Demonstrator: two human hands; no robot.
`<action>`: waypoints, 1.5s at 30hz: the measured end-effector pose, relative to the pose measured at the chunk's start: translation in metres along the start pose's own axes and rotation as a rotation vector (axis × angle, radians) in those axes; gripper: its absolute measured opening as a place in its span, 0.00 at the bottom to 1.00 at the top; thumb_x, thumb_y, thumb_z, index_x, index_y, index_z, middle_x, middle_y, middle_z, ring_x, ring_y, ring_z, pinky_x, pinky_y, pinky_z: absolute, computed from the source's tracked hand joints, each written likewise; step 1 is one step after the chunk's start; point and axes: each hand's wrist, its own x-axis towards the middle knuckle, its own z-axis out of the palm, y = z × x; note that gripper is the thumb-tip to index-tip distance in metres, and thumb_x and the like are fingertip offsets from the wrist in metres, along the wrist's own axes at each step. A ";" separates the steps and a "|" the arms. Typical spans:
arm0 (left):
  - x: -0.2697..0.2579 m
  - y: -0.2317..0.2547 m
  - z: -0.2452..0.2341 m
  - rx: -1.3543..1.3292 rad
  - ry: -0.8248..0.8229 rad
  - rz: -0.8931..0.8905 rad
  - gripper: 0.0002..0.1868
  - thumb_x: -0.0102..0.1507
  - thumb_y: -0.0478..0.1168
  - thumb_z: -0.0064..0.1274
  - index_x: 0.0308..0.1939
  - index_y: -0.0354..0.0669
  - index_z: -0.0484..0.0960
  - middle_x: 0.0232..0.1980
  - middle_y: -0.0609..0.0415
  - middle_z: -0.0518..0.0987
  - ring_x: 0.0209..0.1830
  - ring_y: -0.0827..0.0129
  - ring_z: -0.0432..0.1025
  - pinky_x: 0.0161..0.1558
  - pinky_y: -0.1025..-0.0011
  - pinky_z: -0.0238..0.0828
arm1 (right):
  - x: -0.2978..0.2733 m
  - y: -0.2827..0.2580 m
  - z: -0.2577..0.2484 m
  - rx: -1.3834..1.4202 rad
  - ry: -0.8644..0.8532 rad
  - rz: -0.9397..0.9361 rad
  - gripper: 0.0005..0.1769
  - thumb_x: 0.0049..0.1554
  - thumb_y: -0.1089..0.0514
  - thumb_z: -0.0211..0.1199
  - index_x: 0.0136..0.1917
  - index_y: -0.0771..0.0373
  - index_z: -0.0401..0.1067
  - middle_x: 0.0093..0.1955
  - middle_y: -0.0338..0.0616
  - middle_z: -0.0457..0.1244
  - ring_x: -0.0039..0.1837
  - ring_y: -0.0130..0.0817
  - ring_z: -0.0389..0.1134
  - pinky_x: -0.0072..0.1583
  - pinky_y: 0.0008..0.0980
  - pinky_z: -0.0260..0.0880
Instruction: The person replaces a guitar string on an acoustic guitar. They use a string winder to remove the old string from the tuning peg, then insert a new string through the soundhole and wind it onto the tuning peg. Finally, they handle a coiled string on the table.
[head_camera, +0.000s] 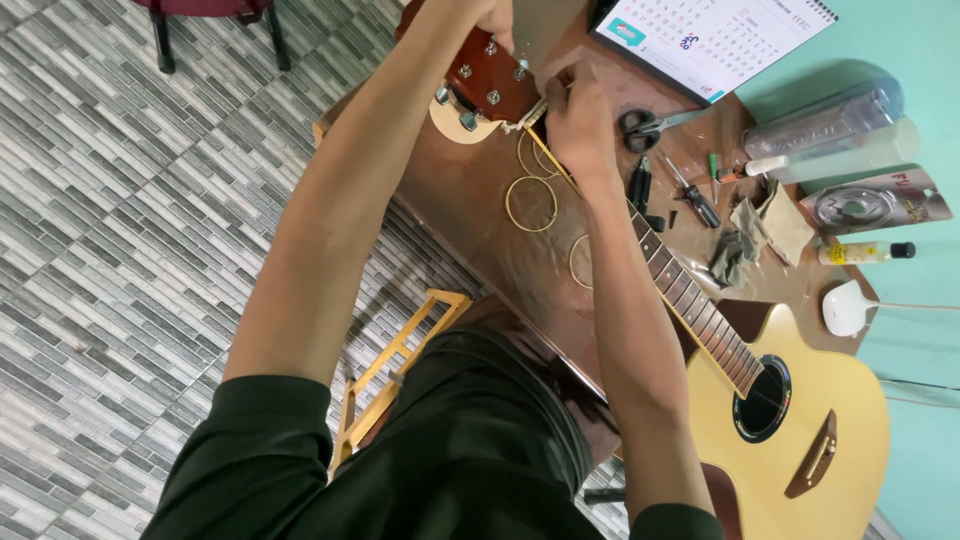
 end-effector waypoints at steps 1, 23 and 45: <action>-0.001 0.001 -0.001 -0.011 0.009 0.002 0.23 0.72 0.58 0.51 0.56 0.42 0.78 0.39 0.54 0.77 0.31 0.67 0.69 0.35 0.67 0.65 | -0.002 -0.007 -0.003 -0.003 -0.065 0.041 0.08 0.67 0.59 0.49 0.52 0.66 0.64 0.47 0.58 0.69 0.44 0.51 0.72 0.42 0.46 0.68; -0.142 -0.028 0.115 -0.288 0.704 -0.102 0.66 0.42 0.67 0.81 0.73 0.43 0.61 0.73 0.43 0.70 0.76 0.51 0.61 0.73 0.35 0.34 | -0.013 -0.025 -0.009 -0.024 0.064 0.078 0.03 0.68 0.59 0.42 0.52 0.58 0.56 0.41 0.50 0.70 0.33 0.48 0.69 0.37 0.48 0.66; -0.170 0.004 0.167 -0.159 0.837 -0.012 0.55 0.42 0.77 0.70 0.59 0.40 0.79 0.59 0.42 0.80 0.68 0.51 0.68 0.75 0.43 0.39 | -0.012 -0.007 0.018 -0.102 0.060 0.041 0.05 0.67 0.58 0.45 0.53 0.61 0.57 0.42 0.56 0.69 0.43 0.61 0.71 0.40 0.55 0.67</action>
